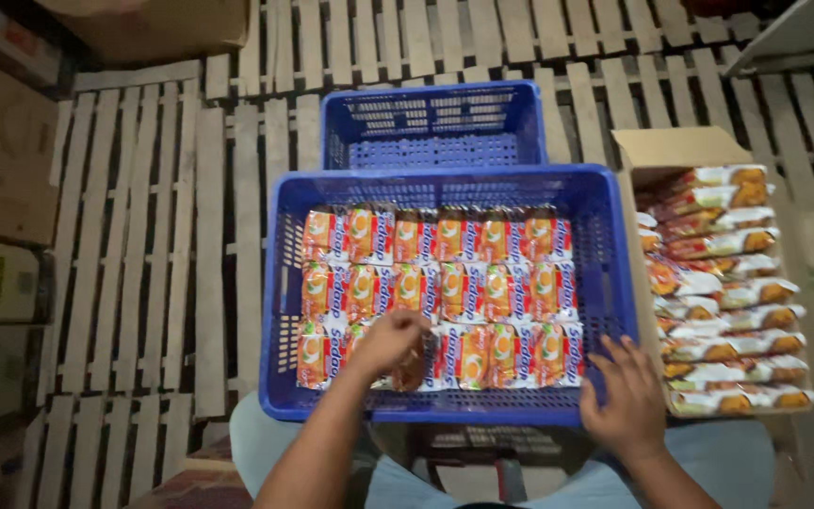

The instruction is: The person transfers individually wrapped snack packets from a blue plastic basket into a cardboard box. They place the packets one by one into the box, arranging them in rows until the box is full.

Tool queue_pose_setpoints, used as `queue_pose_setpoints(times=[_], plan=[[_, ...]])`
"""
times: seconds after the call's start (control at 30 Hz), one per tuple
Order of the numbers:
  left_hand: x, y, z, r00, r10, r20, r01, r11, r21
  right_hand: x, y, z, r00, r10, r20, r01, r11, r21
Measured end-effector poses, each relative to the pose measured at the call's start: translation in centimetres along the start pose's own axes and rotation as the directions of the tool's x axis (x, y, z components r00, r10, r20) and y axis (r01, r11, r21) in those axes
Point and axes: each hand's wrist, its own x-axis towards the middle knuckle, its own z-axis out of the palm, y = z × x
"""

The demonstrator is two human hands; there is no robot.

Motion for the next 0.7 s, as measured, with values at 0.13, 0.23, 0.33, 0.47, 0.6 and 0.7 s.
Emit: queue_pose_setpoints(times=[0.13, 0.23, 0.33, 0.47, 0.6, 0.7], plan=[[7.1, -2.9, -3.7, 0.966, 0.108, -0.235, -0.124, 0.991, -0.053, -0.7, 1.1, 0.7, 0.997, -0.075, 0.025, 0.076, 0.996, -0.055], [9.5, -2.1, -4.5, 0.738, 0.588, -0.331, -0.423, 0.785, 0.453, -0.4, 0.6, 0.2, 0.991, -0.066, 0.117, 0.083, 0.986, -0.147], [8.1, 2.5, -4.4, 0.904, 0.413, -0.113, -0.249, 0.721, 0.647, -0.1, 0.6, 0.0, 0.990, -0.046, 0.131, 0.067, 0.985, -0.160], [9.5, 3.3, -3.0, 0.943, 0.333, 0.015, -0.238, 0.641, 0.730, -0.4, 1.0, 0.3, 0.985, -0.020, 0.169, 0.046, 0.988, -0.150], [9.1, 2.4, -2.8, 0.953, 0.302, -0.008, -0.178, 0.585, 0.791, -0.5, 1.2, 0.4, 0.988, -0.067, 0.138, 0.084, 0.989, -0.125], [5.9, 2.4, -3.3, 0.949, 0.314, -0.013, -0.193, 0.614, 0.766, -1.0, 1.5, 0.7, 0.991, -0.049, 0.122, 0.065, 0.989, -0.130]])
